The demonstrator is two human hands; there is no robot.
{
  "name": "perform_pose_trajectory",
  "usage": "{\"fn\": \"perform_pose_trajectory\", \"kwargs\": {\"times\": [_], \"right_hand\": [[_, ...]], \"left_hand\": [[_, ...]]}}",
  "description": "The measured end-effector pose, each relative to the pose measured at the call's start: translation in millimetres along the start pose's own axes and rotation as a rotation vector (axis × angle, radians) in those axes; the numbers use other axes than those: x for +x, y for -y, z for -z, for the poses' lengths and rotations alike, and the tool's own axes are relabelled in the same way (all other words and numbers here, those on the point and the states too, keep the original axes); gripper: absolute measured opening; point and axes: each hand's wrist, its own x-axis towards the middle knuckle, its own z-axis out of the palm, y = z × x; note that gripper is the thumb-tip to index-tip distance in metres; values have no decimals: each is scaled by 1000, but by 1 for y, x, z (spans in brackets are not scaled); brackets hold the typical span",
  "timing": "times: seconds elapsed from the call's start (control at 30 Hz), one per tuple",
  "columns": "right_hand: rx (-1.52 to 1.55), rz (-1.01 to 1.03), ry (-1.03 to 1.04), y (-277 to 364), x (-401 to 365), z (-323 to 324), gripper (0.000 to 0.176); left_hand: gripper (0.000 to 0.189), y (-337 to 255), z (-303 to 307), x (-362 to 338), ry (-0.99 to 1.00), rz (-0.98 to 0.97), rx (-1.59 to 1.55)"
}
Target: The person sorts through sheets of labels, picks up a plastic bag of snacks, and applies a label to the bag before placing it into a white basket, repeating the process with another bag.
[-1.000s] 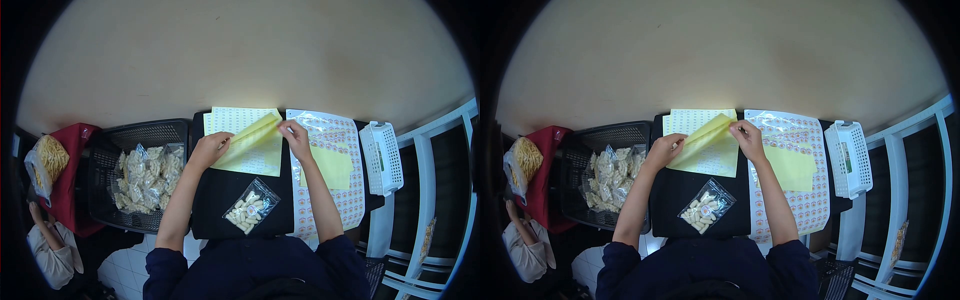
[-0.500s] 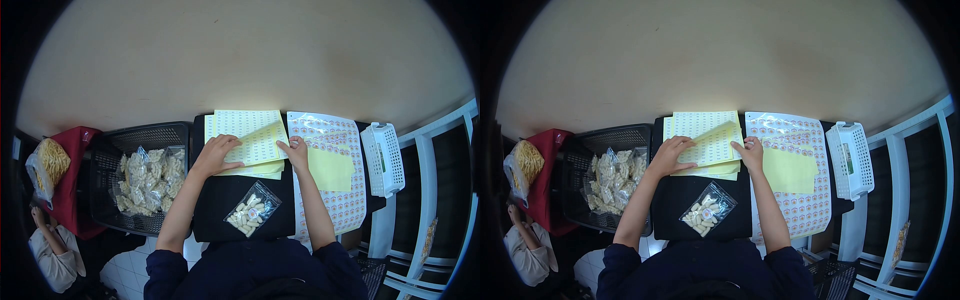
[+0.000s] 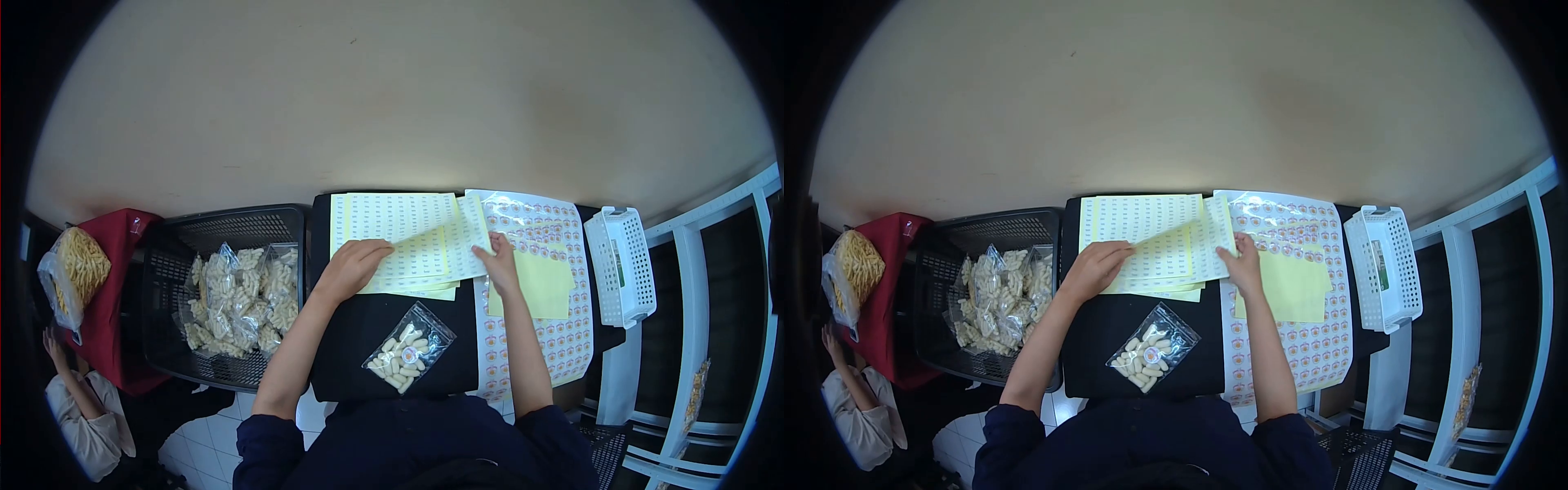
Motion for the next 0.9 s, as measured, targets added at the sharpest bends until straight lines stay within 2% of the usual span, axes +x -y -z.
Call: {"fn": "perform_pose_trajectory", "kwargs": {"times": [0.07, 0.13, 0.17, 0.2, 0.27, 0.3, 0.33, 0.4, 0.5, 0.53, 0.6, 0.63, 0.67, 0.73, 0.87, 0.9], "right_hand": [[29, -16, 1, -8, -8, -8, 41], [-266, 180, -264, -2, -17, -17, 41], [-529, 390, -404, 5, -21, -15, 42], [-527, 391, -401, 17, -28, -14, 42], [43, -47, -142, 33, -45, -17, 47], [207, -60, -72, 27, -50, -22, 53], [284, -200, 30, 30, -56, -24, 57], [201, -206, 213, 20, -60, -22, 54], [210, -148, 296, 17, -62, -19, 47], [211, -146, 298, 17, -61, -18, 47], [541, -192, 312, 19, -54, -15, 42], [58, -48, 205, 19, -49, -20, 50], [59, -49, 201, 19, -49, -29, 50], [-883, 311, -127, 19, -49, -50, 60], [-1053, 298, -109, 32, -54, -74, 67], [-868, 136, -56, 33, -51, -74, 65]], "left_hand": [[27, -13, 2, -3, -37, 2, -59], [32, -28, 4, -12, 77, -20, 55], [31, -39, 1, -17, 92, 47, 5], [27, -49, -2, -24, 97, 52, -24], [25, -68, -7, -37, 127, 57, -14], [23, -76, -7, -40, 137, 65, -25], [20, -83, -7, -44, 148, 71, -37], [16, -84, -13, -55, 196, 52, -20], [14, -83, -10, -59, 185, 103, 28], [15, -83, -6, -59, 118, 111, 22], [18, -78, -1, -59, 52, 119, 16], [22, -73, 2, -55, -77, 172, 51], [26, -67, 4, -52, -202, 223, 86], [31, -56, 8, -39, -259, 275, 76], [31, -34, -5, -29, -216, 315, 64], [32, -32, -6, -27, -177, 325, 44]]}}
